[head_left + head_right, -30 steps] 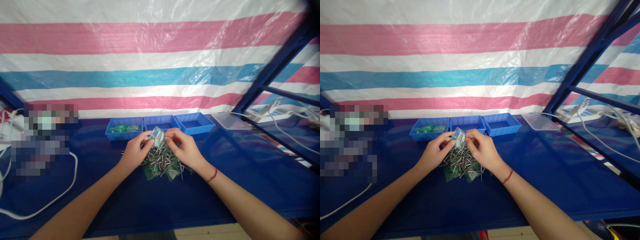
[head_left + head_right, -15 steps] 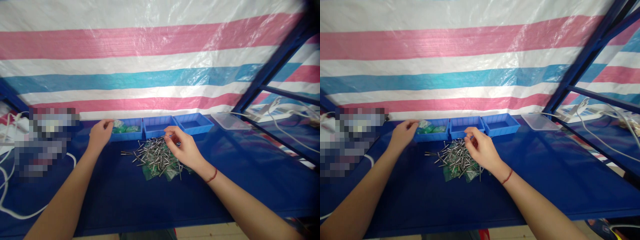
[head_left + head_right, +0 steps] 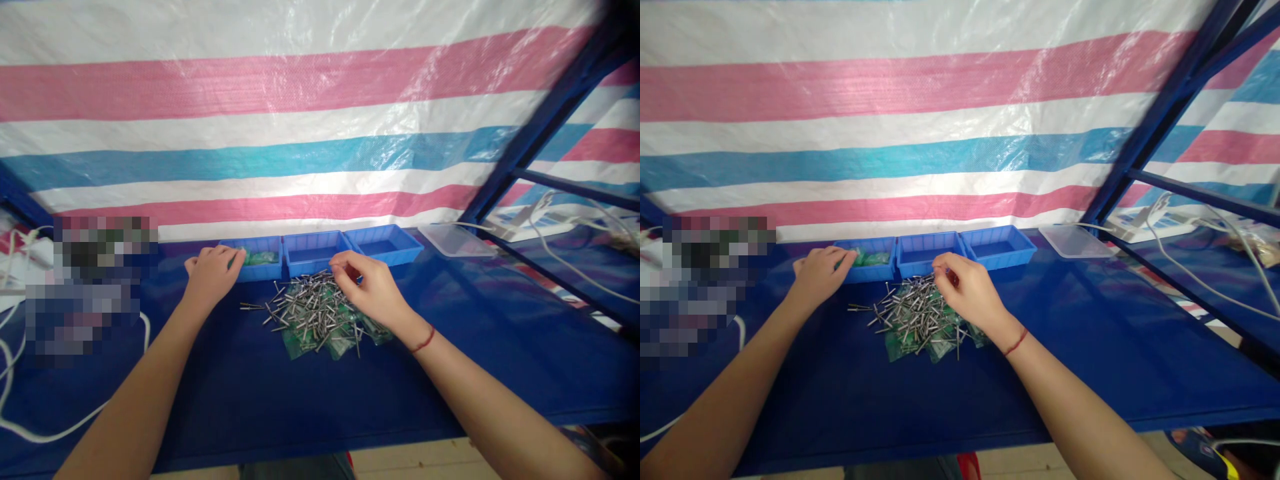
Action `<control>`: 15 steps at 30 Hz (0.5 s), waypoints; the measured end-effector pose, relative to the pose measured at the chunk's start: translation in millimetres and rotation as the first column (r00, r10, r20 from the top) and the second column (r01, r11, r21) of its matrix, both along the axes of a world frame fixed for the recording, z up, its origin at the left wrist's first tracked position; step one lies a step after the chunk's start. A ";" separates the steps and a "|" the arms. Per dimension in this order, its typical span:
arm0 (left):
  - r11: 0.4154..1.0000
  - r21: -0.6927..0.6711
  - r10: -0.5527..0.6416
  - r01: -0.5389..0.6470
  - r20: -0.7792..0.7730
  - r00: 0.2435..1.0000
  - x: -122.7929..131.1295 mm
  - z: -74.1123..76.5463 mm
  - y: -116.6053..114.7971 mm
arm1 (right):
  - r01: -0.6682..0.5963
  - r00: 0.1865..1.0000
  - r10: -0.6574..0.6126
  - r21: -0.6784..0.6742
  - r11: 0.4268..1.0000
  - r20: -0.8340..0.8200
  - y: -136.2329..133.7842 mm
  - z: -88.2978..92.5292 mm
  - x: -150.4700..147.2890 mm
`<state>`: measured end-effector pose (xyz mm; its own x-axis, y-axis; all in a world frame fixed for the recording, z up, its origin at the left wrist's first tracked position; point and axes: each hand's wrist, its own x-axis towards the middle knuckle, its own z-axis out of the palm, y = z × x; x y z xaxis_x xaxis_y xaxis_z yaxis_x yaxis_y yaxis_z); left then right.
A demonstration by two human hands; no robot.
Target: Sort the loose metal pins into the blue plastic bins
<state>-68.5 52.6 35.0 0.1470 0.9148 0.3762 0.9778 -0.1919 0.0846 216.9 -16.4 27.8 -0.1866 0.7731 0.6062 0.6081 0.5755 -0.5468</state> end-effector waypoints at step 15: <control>0.783 0.219 -0.612 0.582 0.104 0.784 59.0 -1.2 -48.3 | 0.017 0.891 0.185 -0.439 0.899 0.414 19.4 26.2 65.0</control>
